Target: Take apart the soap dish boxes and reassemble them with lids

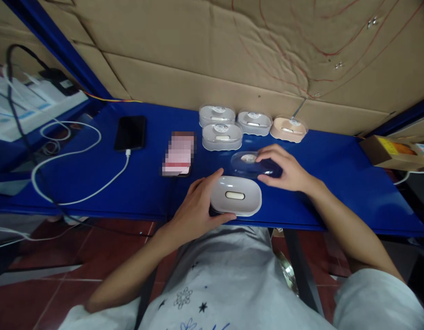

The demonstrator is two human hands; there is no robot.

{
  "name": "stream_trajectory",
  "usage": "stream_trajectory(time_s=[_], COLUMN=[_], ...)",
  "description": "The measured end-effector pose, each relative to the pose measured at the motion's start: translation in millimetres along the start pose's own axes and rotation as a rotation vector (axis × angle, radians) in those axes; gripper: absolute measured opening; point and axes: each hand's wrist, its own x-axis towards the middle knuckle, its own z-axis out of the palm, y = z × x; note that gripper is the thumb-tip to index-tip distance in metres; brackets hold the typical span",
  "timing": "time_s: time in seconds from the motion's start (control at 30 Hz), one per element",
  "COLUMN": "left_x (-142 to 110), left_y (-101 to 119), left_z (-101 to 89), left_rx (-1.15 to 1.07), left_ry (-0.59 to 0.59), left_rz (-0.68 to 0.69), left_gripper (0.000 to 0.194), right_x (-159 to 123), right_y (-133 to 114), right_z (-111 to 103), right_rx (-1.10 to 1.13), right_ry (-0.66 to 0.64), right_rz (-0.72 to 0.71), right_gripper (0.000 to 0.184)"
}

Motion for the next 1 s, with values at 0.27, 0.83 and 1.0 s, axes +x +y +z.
stream_trajectory(time_s=[0.27, 0.83, 1.0], left_x=[0.1, -4.1, -2.2], left_y=[-2.0, -4.7, -5.0], left_z=[-0.6, 4.4, 4.4], left_rx=[0.107, 0.066, 0.103], left_ry=[-0.049, 0.108, 0.093], left_rz=[0.076, 0.041, 0.072], left_gripper=[0.112, 0.110, 0.098], right_x=[-8.1, 1.7, 3.8], right_y=[72.5, -65.4, -45.1], right_z=[-4.1, 32.5, -1.5], right_rx=[-0.155, 0.006, 0.129], right_ry=[0.088, -0.256, -0.154], right_rz=[0.156, -0.249, -0.140], right_gripper=[0.039, 0.042, 0.030])
